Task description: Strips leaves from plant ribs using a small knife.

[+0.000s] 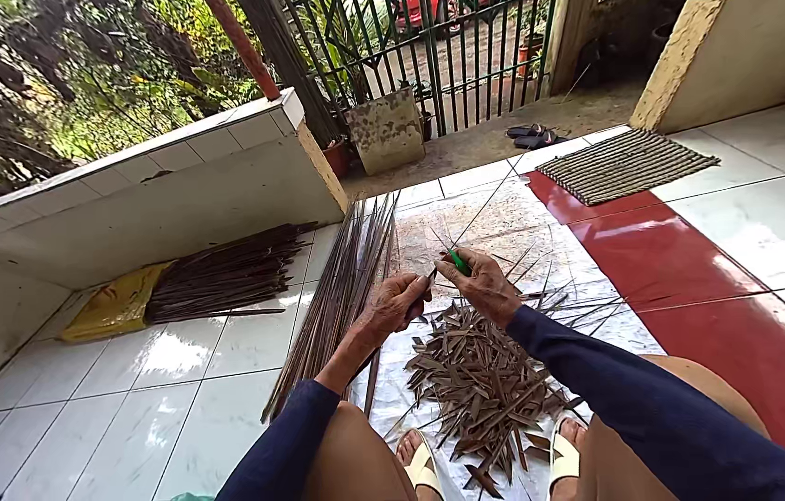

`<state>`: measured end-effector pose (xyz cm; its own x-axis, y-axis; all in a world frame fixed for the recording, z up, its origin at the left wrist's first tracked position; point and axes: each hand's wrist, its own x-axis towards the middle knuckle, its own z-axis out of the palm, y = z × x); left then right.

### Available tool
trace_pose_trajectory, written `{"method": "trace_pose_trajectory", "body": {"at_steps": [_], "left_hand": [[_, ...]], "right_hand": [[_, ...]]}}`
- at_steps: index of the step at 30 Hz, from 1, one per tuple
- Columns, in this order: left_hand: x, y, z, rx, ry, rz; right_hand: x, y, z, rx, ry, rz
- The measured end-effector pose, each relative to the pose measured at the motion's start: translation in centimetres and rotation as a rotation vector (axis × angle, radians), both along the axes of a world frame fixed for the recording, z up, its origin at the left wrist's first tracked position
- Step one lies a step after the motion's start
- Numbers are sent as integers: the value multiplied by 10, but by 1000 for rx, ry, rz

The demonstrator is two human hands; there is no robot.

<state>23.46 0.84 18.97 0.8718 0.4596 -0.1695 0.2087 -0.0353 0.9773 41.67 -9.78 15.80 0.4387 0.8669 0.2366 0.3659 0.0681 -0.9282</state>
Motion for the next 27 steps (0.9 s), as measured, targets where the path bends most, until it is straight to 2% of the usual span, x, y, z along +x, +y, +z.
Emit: {"method": "trace_pose_trajectory", "body": {"at_steps": [4, 11, 19, 25, 27], "left_hand": [[-4, 6, -3, 38, 12, -58], [-17, 16, -7, -16, 7, 17], [-16, 9, -1, -11, 29, -38], [-19, 14, -2, -44, 28, 76], [-22, 19, -5, -59, 13, 114]], "right_hand": [[12, 4, 0, 19, -15, -64], [38, 0, 8, 66, 68, -257], [47, 4, 7, 168, 52, -145], [61, 0, 17, 156, -36, -307], [64, -1, 13, 139, -1, -282]]}}
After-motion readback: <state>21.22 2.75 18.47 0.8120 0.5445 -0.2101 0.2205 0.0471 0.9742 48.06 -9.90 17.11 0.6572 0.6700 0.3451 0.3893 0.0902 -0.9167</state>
